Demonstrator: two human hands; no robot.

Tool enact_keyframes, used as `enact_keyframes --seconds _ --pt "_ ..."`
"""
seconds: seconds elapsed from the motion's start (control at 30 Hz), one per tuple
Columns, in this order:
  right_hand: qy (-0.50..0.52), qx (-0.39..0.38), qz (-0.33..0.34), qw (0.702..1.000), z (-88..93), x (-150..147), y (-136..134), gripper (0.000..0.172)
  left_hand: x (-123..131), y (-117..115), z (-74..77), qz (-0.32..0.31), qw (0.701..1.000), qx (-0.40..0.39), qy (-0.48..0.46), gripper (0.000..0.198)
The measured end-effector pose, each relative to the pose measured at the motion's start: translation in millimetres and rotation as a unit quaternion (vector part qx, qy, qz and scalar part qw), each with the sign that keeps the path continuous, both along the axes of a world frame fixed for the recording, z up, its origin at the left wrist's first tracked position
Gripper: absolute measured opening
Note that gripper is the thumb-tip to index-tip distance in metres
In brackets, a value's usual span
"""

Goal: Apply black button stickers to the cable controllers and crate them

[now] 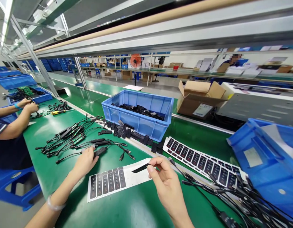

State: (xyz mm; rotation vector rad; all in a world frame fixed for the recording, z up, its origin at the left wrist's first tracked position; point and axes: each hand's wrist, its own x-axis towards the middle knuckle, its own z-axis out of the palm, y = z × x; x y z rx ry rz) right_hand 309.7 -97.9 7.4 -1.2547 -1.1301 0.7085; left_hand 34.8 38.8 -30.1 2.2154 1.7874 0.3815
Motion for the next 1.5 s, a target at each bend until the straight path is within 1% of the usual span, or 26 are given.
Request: enact_keyframes --seconds 0.07,0.17,0.2,0.23,0.27,0.3,0.33,0.37,0.4,0.43,0.47,0.53,0.63,0.7,0.97,1.2,1.5 --pt "0.019 -0.005 0.001 1.0 -3.8 0 1 0.023 8 -6 7.4 -0.027 0.998 -0.017 -0.046 0.026" --pt "0.047 -0.02 0.006 0.999 -8.9 1 3 0.021 29 -22 17.7 -0.078 0.987 -0.06 -0.124 0.03" --pt "0.052 -0.025 0.009 0.998 -9.9 1 4 0.021 38 -29 19.5 -0.093 0.974 -0.099 -0.18 0.03" --pt "0.057 -0.031 0.013 0.998 -10.6 0 4 0.022 48 -37 20.0 -0.101 0.947 -0.155 -0.262 0.03" --pt "0.063 -0.036 0.015 0.997 -11.0 -1 4 0.023 57 -45 19.5 -0.1 0.901 -0.223 -0.359 0.03" --pt "0.069 -0.041 0.016 0.997 -11.2 -2 5 0.025 67 -54 18.0 -0.092 0.835 -0.295 -0.455 0.031" --pt "0.073 -0.047 0.018 0.996 -11.5 -4 6 0.027 75 -64 15.8 -0.079 0.761 -0.359 -0.535 0.034" --pt "0.076 -0.054 0.021 0.995 -12.3 -6 7 0.028 83 -72 13.0 -0.063 0.696 -0.405 -0.59 0.038" --pt "0.079 -0.06 0.025 0.995 -13.6 -7 8 0.03 89 -80 10.0 -0.051 0.656 -0.433 -0.616 0.044" --pt "0.08 -0.065 0.028 0.994 -15.7 -9 9 0.031 93 -87 6.9 -0.043 0.632 -0.451 -0.629 0.05" --pt "0.079 -0.067 0.029 0.994 -18.5 -11 10 0.031 96 -93 3.9 -0.04 0.617 -0.46 -0.637 0.055" --pt "0.075 -0.075 0.034 0.994 -25.3 -14 12 0.03 99 -99 -1.3 -0.041 0.606 -0.465 -0.644 0.061" --pt "0.08 -0.098 0.055 0.99 -34.4 -18 14 0.027 98 -102 -6.5 -0.057 0.609 -0.465 -0.64 0.062" --pt "0.098 -0.123 0.059 0.986 -37.2 -21 14 0.03 96 -102 -8.2 -0.069 0.61 -0.466 -0.637 0.063" --pt "0.132 -0.169 0.055 0.975 -38.6 -30 15 0.036 96 -104 -11.2 -0.094 0.612 -0.47 -0.629 0.062" --pt "0.144 -0.167 0.059 0.974 -40.7 -30 15 0.035 95 -103 -9.0 -0.095 0.622 -0.473 -0.616 0.063" --pt "0.149 -0.163 0.064 0.973 -40.6 -31 16 0.034 95 -103 -12.8 -0.086 0.613 -0.473 -0.627 0.064"
